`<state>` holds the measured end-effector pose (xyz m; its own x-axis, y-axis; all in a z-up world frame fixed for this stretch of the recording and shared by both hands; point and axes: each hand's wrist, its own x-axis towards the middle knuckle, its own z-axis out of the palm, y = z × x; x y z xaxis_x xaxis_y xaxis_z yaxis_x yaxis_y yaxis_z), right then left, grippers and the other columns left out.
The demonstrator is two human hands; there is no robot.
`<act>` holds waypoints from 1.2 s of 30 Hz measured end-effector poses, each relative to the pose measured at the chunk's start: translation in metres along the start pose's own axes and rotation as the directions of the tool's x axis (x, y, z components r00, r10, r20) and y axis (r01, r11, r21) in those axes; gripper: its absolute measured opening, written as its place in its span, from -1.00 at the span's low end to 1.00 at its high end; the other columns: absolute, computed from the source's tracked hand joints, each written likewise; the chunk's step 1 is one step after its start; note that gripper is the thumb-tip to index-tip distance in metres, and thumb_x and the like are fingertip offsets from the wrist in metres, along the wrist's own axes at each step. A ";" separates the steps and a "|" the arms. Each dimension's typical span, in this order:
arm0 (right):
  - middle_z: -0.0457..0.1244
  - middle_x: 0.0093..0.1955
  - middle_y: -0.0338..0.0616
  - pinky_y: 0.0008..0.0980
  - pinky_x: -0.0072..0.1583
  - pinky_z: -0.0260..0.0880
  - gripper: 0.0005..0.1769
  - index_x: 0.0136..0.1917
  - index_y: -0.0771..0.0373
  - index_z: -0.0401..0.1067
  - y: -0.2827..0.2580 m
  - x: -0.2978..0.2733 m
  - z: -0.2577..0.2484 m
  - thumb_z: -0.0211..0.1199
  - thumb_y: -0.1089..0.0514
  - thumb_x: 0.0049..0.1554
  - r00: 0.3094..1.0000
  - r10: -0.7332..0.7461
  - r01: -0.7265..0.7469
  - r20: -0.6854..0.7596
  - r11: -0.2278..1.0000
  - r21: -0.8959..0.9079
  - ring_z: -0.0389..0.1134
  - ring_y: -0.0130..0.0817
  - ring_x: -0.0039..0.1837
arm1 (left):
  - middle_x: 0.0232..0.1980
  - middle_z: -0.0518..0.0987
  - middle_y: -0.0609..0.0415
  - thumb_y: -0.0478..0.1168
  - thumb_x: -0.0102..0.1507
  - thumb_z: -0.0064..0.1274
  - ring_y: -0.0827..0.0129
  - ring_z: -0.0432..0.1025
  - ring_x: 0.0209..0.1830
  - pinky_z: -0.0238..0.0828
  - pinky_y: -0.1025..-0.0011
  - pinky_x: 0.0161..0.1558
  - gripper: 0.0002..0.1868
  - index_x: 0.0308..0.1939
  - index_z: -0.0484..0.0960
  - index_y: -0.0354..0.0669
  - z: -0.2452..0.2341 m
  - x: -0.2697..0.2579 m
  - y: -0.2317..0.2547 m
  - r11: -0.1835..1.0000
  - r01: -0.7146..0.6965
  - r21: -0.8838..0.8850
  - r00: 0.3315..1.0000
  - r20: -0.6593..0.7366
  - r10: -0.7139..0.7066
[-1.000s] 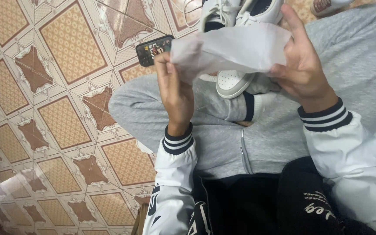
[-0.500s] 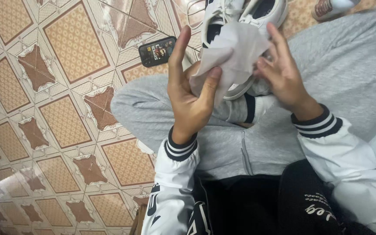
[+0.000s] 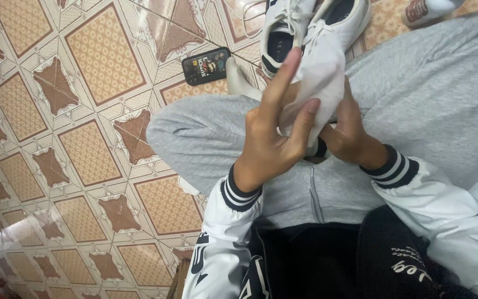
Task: Cleaning a white sneaker using a wet wipe while sitting on the floor
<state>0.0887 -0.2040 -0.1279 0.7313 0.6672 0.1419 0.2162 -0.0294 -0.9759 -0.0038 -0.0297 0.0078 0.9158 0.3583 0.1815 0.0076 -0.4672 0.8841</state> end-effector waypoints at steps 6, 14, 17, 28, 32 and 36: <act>0.37 0.43 0.42 0.34 0.59 0.38 -0.29 0.45 0.53 0.43 0.000 0.023 -0.016 0.24 -0.27 0.60 0.951 -0.303 0.298 -0.060 0.952 -0.070 0.39 0.42 0.52 | 1.11 0.28 -0.25 -0.24 0.80 0.29 -0.09 0.37 1.17 0.51 0.12 1.17 -0.17 1.04 0.15 -0.19 -0.020 0.014 0.000 0.980 0.037 -0.198 0.998 -0.038 -0.046; 0.40 0.46 0.51 0.33 0.63 0.52 -0.71 0.12 0.41 0.45 -0.010 0.025 -0.024 0.44 0.15 0.56 0.941 -0.330 0.328 -0.074 0.944 -0.034 0.50 0.49 0.58 | 0.99 0.42 -0.19 -0.31 0.74 0.31 -0.02 0.90 0.55 1.11 0.35 0.37 -0.27 0.93 0.31 -0.17 -0.035 0.024 -0.004 0.959 0.154 -0.236 0.988 0.033 -0.150; 0.40 0.59 0.67 0.24 0.59 0.60 -0.71 0.15 0.42 0.41 -0.017 0.024 -0.028 0.29 0.13 0.63 0.941 -0.336 0.335 -0.039 0.942 -0.030 0.55 0.52 0.61 | 0.58 0.70 -0.12 -0.21 0.71 0.28 0.22 0.83 0.23 0.93 0.45 0.07 -0.44 0.78 0.48 -0.07 -0.041 0.032 -0.004 0.969 0.199 -0.146 0.977 -0.048 -0.208; 0.19 0.03 -0.21 -0.26 0.18 0.22 -0.50 0.22 0.24 0.30 0.014 0.000 -0.036 0.16 -0.24 0.76 0.958 0.192 -0.169 -0.211 0.978 0.123 0.18 -0.37 0.07 | 0.58 0.81 0.00 0.09 0.67 0.19 0.17 0.76 0.40 0.78 0.22 0.37 -0.51 0.63 0.68 0.04 0.006 0.010 -0.031 0.971 0.234 0.059 0.968 0.074 -0.238; 0.24 0.00 -0.35 -0.49 0.01 0.22 -0.55 0.24 0.10 0.34 0.006 0.007 -0.029 0.27 -0.30 0.66 0.900 0.413 -0.319 -0.136 0.839 0.440 0.23 -0.60 -0.01 | 0.70 0.74 -0.10 0.08 0.69 0.17 0.00 0.66 0.74 0.52 0.09 0.83 -0.41 0.75 0.57 -0.04 0.025 0.004 -0.031 0.981 0.184 0.057 0.978 0.092 -0.189; 0.47 0.04 -0.03 -0.41 0.21 0.58 -0.68 0.33 0.22 0.43 0.065 -0.003 -0.027 0.17 -0.08 0.71 0.956 0.282 -0.195 -0.080 0.816 0.544 0.57 -0.39 0.10 | 0.62 0.77 -0.17 0.05 0.63 0.38 -0.22 0.77 0.54 0.77 -0.08 0.53 -0.33 0.78 0.62 -0.04 0.044 -0.003 -0.049 0.972 0.198 -0.125 0.979 -0.028 -0.203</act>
<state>0.1186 -0.2281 -0.1874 0.8119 0.5700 -0.1266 -0.3185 0.2506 -0.9142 0.0112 -0.0435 -0.0553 0.8835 0.4683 0.0107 0.1383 -0.2827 0.9492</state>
